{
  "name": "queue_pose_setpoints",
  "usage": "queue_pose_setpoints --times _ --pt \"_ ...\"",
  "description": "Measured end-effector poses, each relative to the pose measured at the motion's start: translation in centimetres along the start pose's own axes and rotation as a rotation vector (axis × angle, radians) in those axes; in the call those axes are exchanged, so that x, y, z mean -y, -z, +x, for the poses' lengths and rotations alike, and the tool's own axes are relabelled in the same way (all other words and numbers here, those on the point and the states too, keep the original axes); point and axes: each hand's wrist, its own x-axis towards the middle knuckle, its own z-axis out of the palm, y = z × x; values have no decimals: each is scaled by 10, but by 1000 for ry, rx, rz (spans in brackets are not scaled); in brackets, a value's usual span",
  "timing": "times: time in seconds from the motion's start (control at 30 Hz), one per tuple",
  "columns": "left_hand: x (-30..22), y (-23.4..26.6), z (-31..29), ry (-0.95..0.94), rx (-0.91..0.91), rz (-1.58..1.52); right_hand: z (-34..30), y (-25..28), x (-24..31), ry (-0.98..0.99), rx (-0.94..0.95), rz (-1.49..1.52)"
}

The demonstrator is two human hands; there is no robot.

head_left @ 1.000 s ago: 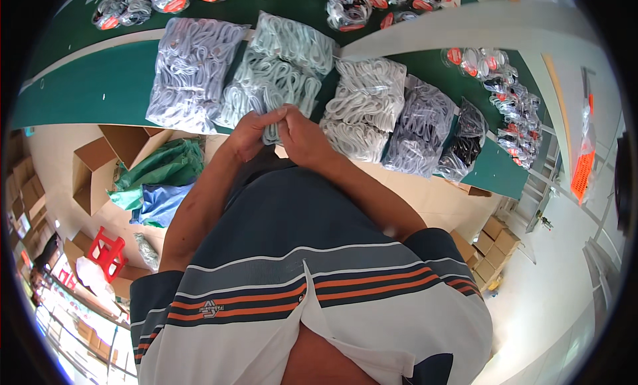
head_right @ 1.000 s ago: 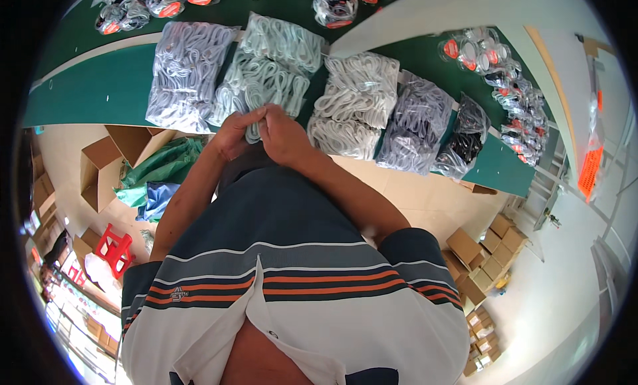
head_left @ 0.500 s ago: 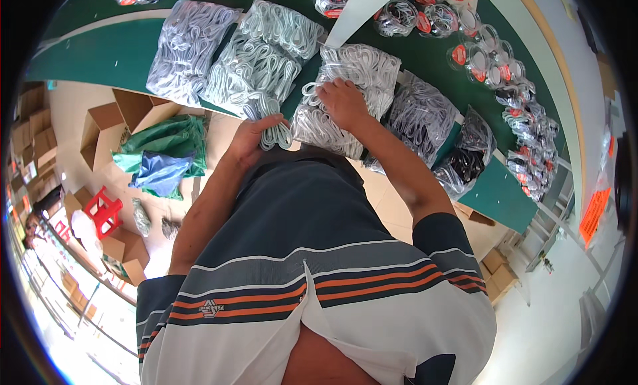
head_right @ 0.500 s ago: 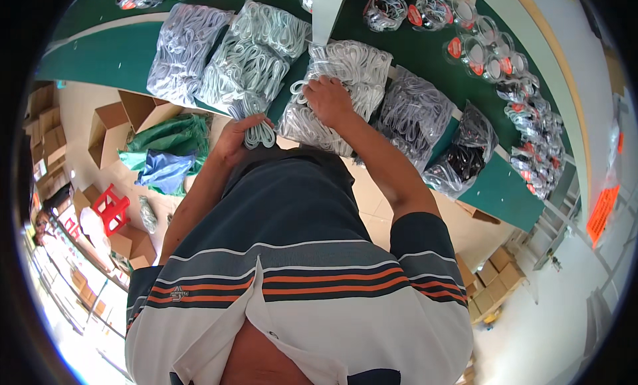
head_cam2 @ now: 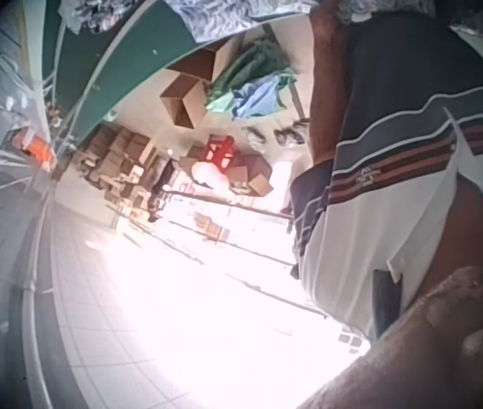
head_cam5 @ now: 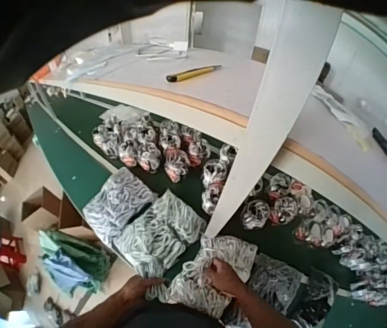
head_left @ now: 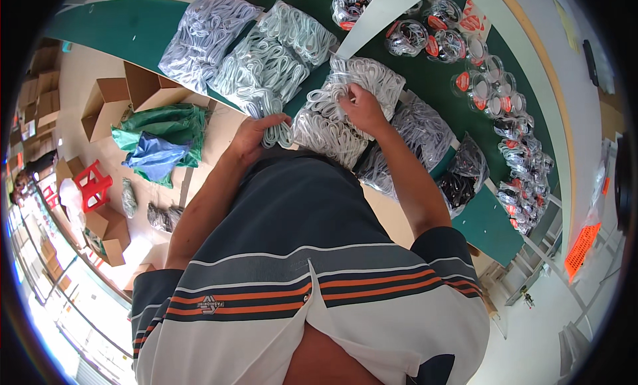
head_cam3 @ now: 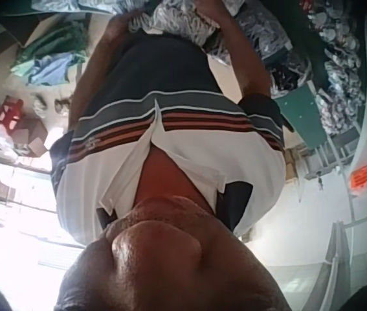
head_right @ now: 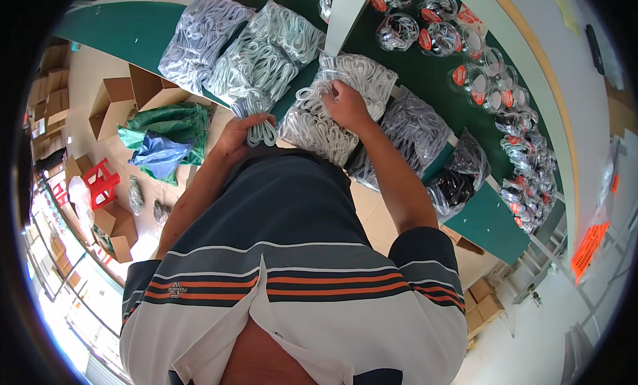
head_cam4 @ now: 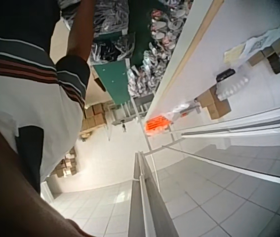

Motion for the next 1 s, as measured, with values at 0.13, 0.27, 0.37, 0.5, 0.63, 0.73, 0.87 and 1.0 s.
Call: queue_pose_setpoints --times 0.13,0.27,0.37,0.5,0.63,0.73,0.87,1.0 --pt "-19 -44 -9 6 -19 18 1 -6 5 -129 179 449" --pt "-19 -54 -4 -37 15 29 -8 -22 44 -106 178 425" --pt "-15 -49 3 -74 65 33 -15 -31 65 -48 110 249" --pt "-12 -28 9 -60 10 6 -21 -38 67 -99 189 460" --pt "-14 -27 4 40 16 -56 -39 -77 66 66 43 -39" --pt "-8 -19 2 89 23 -39 -44 -82 63 84 65 -159" --pt "3 -7 0 131 36 88 -46 -81 64 -21 254 -4" --pt "7 -2 -5 95 124 140 -35 -56 59 -169 572 201"
